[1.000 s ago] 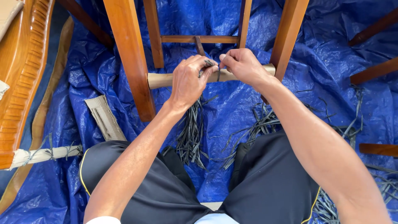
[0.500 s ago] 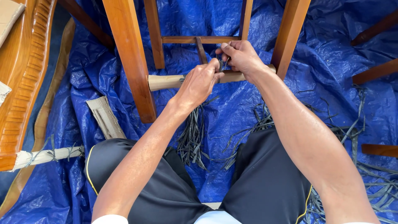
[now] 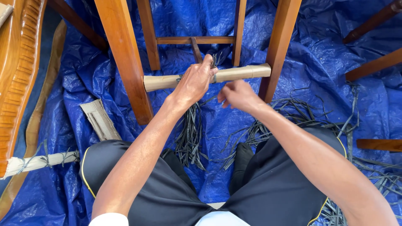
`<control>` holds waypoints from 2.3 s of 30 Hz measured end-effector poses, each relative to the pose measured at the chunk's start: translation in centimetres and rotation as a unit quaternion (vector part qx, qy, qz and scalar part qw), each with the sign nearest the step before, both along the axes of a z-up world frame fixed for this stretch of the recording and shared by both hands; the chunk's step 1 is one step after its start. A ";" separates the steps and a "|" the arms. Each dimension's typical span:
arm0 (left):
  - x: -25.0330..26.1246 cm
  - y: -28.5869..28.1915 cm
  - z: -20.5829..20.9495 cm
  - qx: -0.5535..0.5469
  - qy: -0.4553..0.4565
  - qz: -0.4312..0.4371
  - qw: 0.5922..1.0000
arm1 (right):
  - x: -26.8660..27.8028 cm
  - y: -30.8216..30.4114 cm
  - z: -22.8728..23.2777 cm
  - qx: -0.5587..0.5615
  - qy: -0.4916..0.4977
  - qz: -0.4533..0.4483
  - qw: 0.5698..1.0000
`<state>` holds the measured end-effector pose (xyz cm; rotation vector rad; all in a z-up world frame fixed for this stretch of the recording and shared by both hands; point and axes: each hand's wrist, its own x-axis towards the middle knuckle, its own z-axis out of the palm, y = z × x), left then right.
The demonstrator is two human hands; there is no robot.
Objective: Tying and weaving black plastic or rattan straps onto a wooden chair frame to create a seat.
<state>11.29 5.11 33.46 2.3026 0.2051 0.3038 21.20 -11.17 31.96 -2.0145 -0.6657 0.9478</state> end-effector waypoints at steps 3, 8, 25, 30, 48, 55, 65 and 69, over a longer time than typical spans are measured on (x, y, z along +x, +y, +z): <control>0.5 0.3 -1.5 0.055 -0.046 -0.002 0.997 | -0.2 0.1 -4.6 -0.034 0.020 0.024 0.999; 0.4 0.1 -1.3 0.040 -0.058 0.004 0.997 | -1.5 1.9 -6.0 0.087 0.122 -0.068 0.986; 0.9 0.8 -0.2 -0.011 -0.011 0.037 0.999 | -3.5 1.2 -7.1 0.115 0.033 -0.056 0.991; 0.7 0.6 1.2 0.001 -0.043 0.120 0.992 | -3.5 0.2 -1.8 0.081 -0.062 0.047 0.994; -0.4 -0.2 1.0 -0.005 -0.088 0.013 0.996 | 0.5 1.7 4.8 0.147 -0.260 0.040 0.954; -1.2 0.2 2.0 -0.088 -0.107 0.028 0.990 | 3.2 1.9 1.7 0.194 -0.087 -0.023 0.977; -2.1 0.9 2.1 -0.046 -0.102 -0.014 0.994 | 2.3 2.7 2.1 0.161 -0.267 0.158 0.937; -2.3 1.0 2.3 -0.078 -0.135 -0.013 0.988 | 3.0 3.0 1.8 0.161 -0.208 0.104 0.959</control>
